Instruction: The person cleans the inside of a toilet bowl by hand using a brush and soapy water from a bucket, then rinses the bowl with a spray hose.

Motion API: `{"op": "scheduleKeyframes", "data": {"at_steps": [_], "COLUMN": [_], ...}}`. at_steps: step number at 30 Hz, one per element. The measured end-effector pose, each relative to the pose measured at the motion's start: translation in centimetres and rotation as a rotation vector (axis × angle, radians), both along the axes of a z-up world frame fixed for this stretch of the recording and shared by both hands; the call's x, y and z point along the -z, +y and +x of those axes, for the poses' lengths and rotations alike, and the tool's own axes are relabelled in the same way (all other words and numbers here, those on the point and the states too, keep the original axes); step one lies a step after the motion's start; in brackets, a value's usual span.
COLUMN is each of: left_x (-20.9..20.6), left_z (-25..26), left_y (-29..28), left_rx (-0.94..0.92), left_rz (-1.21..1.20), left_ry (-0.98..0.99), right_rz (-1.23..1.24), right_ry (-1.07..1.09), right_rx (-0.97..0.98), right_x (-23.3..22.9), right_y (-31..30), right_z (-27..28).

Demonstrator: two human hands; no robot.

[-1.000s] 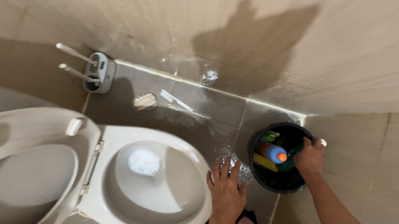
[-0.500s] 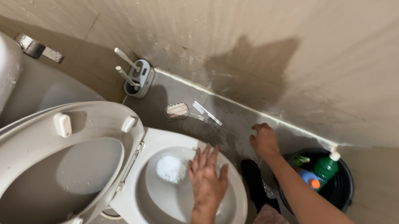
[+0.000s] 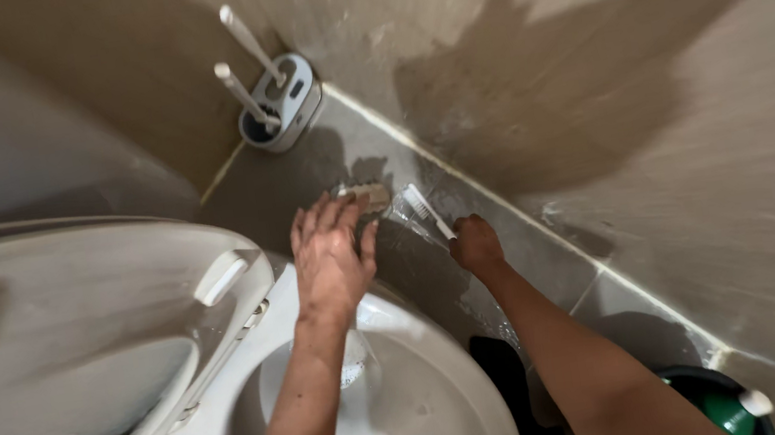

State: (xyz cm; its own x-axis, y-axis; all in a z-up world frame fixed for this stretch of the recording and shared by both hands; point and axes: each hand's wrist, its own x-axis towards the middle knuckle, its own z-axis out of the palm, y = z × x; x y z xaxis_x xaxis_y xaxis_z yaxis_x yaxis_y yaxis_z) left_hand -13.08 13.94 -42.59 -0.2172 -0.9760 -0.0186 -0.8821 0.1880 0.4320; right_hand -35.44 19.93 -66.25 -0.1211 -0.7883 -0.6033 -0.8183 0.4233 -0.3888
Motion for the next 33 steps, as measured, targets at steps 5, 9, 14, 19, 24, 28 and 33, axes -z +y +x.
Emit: {"op": "scheduleKeyframes", "data": {"at_steps": [5, 9, 14, 19, 24, 28, 33], "left_x": [1.9, 1.8, 1.2, 1.3, 1.0, 0.6, 0.8], "left_z": [1.1, 0.3, 0.2, 0.3, 0.3, 0.3, 0.3], "left_y": [-0.9, -0.6, -0.8, -0.9, -0.8, -1.0, -1.0], "left_rx": [0.014, 0.014, -0.019, -0.052, -0.078, -0.107, -0.119], "left_rz": [0.005, 0.016, 0.017, -0.052, -0.086, -0.102, -0.134], "left_ry": [0.021, 0.009, 0.000, -0.016, 0.011, 0.035, 0.030], "right_rz": [0.149, 0.197, 0.115, 0.067, 0.089, -0.216, -0.516], "right_ry": [0.012, 0.082, 0.091, 0.134, 0.024, 0.061, 0.080], "right_rx": [0.024, 0.010, 0.098, 0.017, 0.090, -0.083, -0.288], "right_x": [6.6, 11.0, 14.9, 18.3, 15.6, 9.8, 1.0], "right_y": [0.0, 0.0, -0.4, -0.7, -3.5, -9.2, -19.2], "right_z": [2.0, 2.9, 4.0, 3.3, 3.2, 4.9, 8.9]}}
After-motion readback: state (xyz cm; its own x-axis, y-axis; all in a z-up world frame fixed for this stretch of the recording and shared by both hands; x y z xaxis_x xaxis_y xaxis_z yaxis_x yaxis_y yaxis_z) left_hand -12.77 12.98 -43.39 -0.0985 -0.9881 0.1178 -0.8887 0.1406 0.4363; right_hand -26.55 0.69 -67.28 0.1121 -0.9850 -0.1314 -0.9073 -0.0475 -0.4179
